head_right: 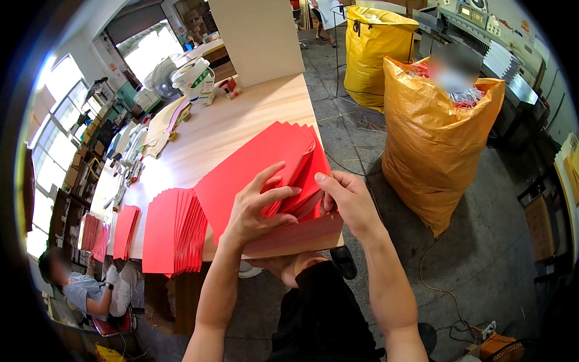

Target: The person counts and checks individual red paper sheets from a stack on a table, flipping through them one by one.

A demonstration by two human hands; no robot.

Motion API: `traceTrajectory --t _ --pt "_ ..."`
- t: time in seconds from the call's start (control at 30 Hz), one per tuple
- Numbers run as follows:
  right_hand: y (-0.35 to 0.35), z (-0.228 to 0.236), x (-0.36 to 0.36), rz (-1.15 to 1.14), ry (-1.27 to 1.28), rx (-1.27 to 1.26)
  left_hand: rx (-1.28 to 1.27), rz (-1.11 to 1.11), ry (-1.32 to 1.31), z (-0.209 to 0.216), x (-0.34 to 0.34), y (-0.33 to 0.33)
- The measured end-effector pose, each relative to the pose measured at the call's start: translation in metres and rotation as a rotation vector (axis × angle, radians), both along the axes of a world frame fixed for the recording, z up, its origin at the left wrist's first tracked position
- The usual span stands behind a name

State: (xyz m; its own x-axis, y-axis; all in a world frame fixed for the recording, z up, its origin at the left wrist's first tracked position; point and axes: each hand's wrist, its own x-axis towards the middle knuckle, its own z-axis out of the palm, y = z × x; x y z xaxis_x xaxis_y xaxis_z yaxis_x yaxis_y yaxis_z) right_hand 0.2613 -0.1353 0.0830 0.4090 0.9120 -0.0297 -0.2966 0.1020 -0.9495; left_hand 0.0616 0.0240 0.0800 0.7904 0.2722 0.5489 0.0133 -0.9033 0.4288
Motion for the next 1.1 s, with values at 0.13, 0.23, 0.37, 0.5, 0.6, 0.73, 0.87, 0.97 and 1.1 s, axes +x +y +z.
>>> traceTrajectory --t 0.13,0.23,0.37,0.5,0.6,0.73,0.87,0.97,1.1 --pt "-0.002 -0.001 -0.001 -0.031 -0.127 0.036 0.019 0.001 0.005 0.001 -0.001 0.0" --pt "-0.002 -0.004 -0.003 -0.119 -0.363 0.032 0.049 0.049 0.042 0.0 0.001 -0.006" --pt "0.01 -0.015 -0.009 -0.255 -0.489 0.003 0.02 0.082 0.013 -0.003 0.003 -0.009" --pt "0.008 -0.001 -0.003 -0.035 0.056 0.028 0.078 0.027 0.047 -0.005 -0.002 -0.001" --pt "0.006 0.002 -0.006 -0.08 0.108 0.023 0.064 0.032 0.047 0.004 0.0 -0.009" --pt "0.006 0.001 -0.006 -0.067 0.099 0.029 0.059 0.05 0.05 0.003 -0.002 -0.008" --pt "0.003 -0.003 -0.001 -0.033 0.072 0.015 0.015 0.033 0.031 0.002 0.0 -0.006" --pt "-0.001 -0.008 0.001 -0.024 0.107 0.045 -0.004 0.028 0.018 0.002 -0.001 -0.004" --pt "-0.005 -0.018 -0.01 -0.399 -0.233 0.002 -0.047 0.012 0.0 -0.001 0.001 -0.004"
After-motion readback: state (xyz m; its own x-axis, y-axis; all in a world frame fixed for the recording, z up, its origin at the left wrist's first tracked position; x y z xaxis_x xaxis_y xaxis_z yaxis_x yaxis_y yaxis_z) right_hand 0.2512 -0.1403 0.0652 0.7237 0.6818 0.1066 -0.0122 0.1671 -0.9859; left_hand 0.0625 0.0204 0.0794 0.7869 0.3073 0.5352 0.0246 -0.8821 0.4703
